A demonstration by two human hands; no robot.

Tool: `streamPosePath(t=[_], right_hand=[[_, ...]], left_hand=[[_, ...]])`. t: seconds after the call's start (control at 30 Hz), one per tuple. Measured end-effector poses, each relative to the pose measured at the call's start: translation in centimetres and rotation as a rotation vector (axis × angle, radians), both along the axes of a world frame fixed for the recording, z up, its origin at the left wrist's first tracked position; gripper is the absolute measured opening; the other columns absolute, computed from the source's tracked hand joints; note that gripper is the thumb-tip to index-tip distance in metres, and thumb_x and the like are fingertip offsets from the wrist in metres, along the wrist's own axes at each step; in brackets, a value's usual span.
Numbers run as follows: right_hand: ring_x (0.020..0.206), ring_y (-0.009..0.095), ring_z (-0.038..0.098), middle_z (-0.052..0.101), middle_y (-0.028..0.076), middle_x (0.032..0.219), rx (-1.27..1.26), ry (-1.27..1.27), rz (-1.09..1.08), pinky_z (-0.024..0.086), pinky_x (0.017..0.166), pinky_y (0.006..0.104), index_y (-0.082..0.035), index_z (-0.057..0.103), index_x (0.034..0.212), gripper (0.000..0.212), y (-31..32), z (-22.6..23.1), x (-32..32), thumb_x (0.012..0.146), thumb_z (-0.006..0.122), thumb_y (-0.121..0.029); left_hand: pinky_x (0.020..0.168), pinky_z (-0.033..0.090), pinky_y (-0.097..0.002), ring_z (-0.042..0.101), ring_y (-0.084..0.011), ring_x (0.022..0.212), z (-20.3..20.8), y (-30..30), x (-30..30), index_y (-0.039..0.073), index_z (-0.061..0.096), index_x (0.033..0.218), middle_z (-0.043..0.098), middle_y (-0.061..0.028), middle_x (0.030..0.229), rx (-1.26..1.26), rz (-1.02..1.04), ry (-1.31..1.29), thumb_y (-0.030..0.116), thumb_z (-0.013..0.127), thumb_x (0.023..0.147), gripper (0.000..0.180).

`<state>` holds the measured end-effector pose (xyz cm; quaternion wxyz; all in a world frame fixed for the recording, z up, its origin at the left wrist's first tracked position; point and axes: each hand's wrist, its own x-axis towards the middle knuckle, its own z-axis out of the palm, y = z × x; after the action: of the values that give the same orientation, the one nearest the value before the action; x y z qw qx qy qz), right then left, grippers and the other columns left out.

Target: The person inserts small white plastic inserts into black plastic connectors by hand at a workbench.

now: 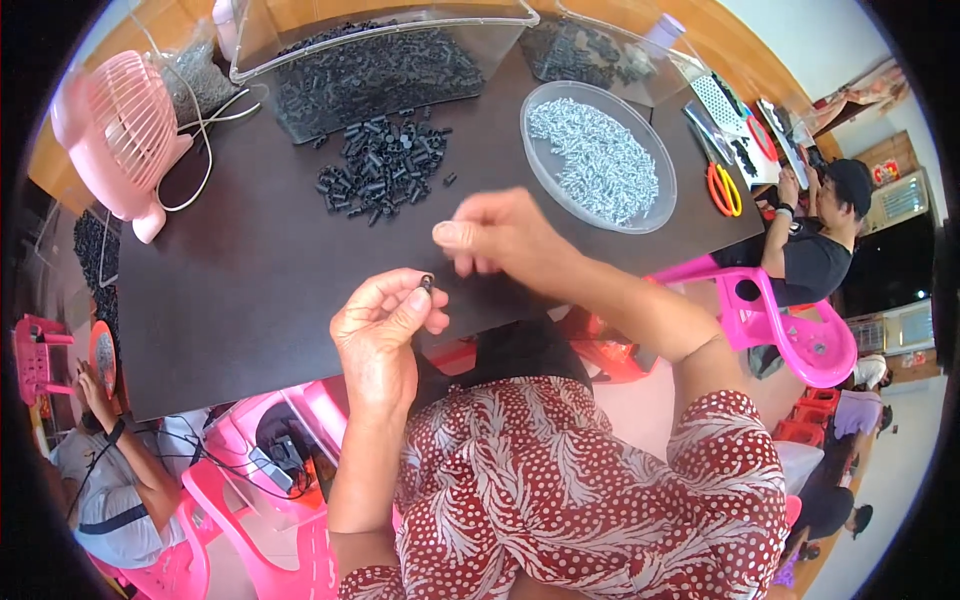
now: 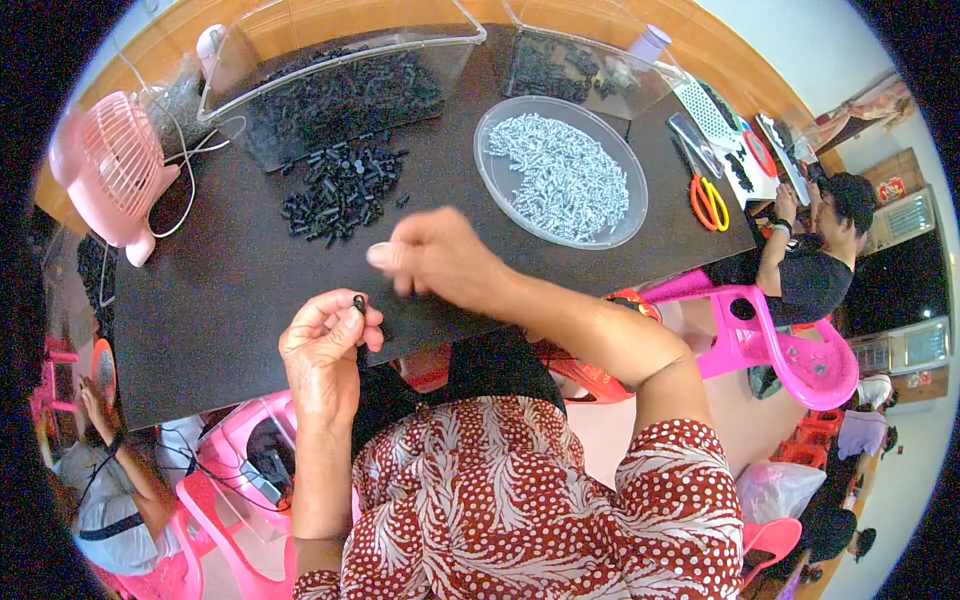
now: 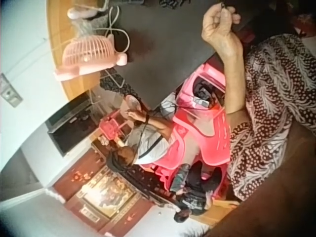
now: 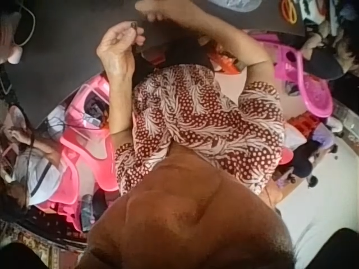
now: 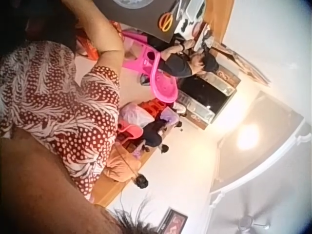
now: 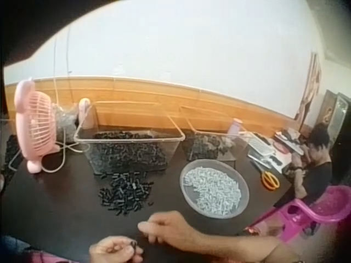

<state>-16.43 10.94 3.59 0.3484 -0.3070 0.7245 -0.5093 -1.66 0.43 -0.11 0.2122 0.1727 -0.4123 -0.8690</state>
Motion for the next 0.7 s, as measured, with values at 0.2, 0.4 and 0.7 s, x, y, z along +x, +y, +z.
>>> streamPosePath(t=[0.2, 0.4, 0.7], right_hand=[[0.062, 0.016, 0.055, 0.058, 0.006, 0.069, -0.125, 0.832, -0.125, 0.044, 0.06, 0.0262, -0.001, 0.062, 0.087, 0.012, -1.1, -2.3, -3.6, 0.075, 0.062, -0.004], [0.075, 0.026, 0.053, 0.055, 0.007, 0.076, -0.08, 1.394, -0.05, 0.044, 0.065, 0.0365, -0.006, 0.063, 0.083, 0.013, -2.1, -4.3, -5.4, 0.07, 0.063, -0.003], [0.07, 0.024, 0.053, 0.055, 0.008, 0.074, -0.139, 1.257, 0.109, 0.044, 0.062, 0.0338, -0.005, 0.062, 0.087, 0.017, -1.8, -3.7, -4.9, 0.071, 0.061, 0.0]], left_hand=[[0.06, 0.049, -0.0267, 0.061, -0.0178, 0.065, 0.4, -0.2, 0.2, -0.003, 0.06, 0.093, 0.064, -0.0138, 0.08, -0.02, 0.026, -0.006, 0.0, 0.064, 0.078, 0.016], [0.06, 0.049, -0.0264, 0.062, -0.0175, 0.065, 0.0, -0.5, 0.2, -0.003, 0.061, 0.093, 0.064, -0.0134, 0.08, -0.053, 0.033, 0.001, -0.001, 0.064, 0.078, 0.016], [0.059, 0.049, -0.0257, 0.061, -0.0168, 0.063, 0.1, -0.5, 0.4, -0.003, 0.061, 0.093, 0.065, -0.013, 0.079, -0.024, 0.055, -0.004, 0.0, 0.065, 0.078, 0.016]])
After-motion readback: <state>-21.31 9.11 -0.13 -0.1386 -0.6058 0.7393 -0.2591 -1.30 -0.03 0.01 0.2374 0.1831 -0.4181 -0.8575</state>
